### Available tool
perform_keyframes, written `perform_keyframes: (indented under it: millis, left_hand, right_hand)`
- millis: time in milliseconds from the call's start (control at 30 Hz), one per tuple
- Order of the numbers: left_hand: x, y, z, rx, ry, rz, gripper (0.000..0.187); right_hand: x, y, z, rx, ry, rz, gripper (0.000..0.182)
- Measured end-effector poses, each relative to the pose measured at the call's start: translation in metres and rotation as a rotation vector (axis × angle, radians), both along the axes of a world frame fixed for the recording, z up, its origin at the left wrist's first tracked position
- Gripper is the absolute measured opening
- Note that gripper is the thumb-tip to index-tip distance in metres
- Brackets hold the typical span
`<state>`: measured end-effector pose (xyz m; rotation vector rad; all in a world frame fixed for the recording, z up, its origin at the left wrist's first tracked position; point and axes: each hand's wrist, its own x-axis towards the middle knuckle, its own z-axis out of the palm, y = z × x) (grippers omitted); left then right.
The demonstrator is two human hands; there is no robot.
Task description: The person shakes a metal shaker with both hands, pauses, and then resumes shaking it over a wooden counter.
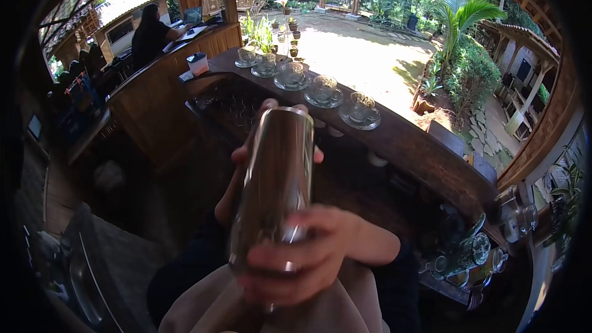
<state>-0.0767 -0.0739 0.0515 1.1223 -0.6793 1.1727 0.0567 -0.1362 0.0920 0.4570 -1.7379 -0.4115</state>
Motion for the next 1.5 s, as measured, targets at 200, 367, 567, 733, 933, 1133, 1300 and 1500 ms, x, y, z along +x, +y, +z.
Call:
perform_keyframes:
  millis: [200, 367, 567, 733, 933, 1133, 1300, 1500]
  left_hand:
    - [0.019, 0.019, -0.047, -0.937, -0.027, -0.091, 0.04]
    - [0.002, -0.035, 0.037, -0.408, 0.021, -0.242, 0.056]
    - [0.014, 0.008, -0.004, -0.432, 0.049, -0.613, 0.081]
    - [0.037, 0.06, -0.049, -1.068, 0.05, 0.097, 0.046]
    - [0.035, -0.023, 0.04, 0.059, -0.191, -0.047, 0.058]
    - [0.031, 0.021, -0.032, -0.702, -0.004, -0.489, 0.055]
    - [0.047, 0.031, -0.056, -0.953, -0.06, -0.485, 0.05]
    - [0.048, -0.034, 0.038, 0.056, -0.311, -0.066, 0.078]
  right_hand:
    - [0.002, 0.062, -0.019, -1.074, 0.07, -0.167, 0.052]
    - [0.007, -0.018, 0.013, -0.147, -0.048, -0.097, 0.025]
    - [0.013, 0.014, -0.003, -0.132, 0.023, 0.038, 0.031]
    - [0.007, 0.072, -0.025, -1.063, 0.267, -0.157, 0.044]
    - [0.005, -0.036, -0.001, -0.035, 0.048, 0.013, 0.03]
    - [0.024, 0.039, -0.015, -0.39, -0.187, -0.158, 0.04]
    - [0.021, 0.03, -0.009, -0.867, -0.006, -0.242, 0.044]
    - [0.02, -0.016, 0.02, 0.09, -0.037, -0.032, 0.03]
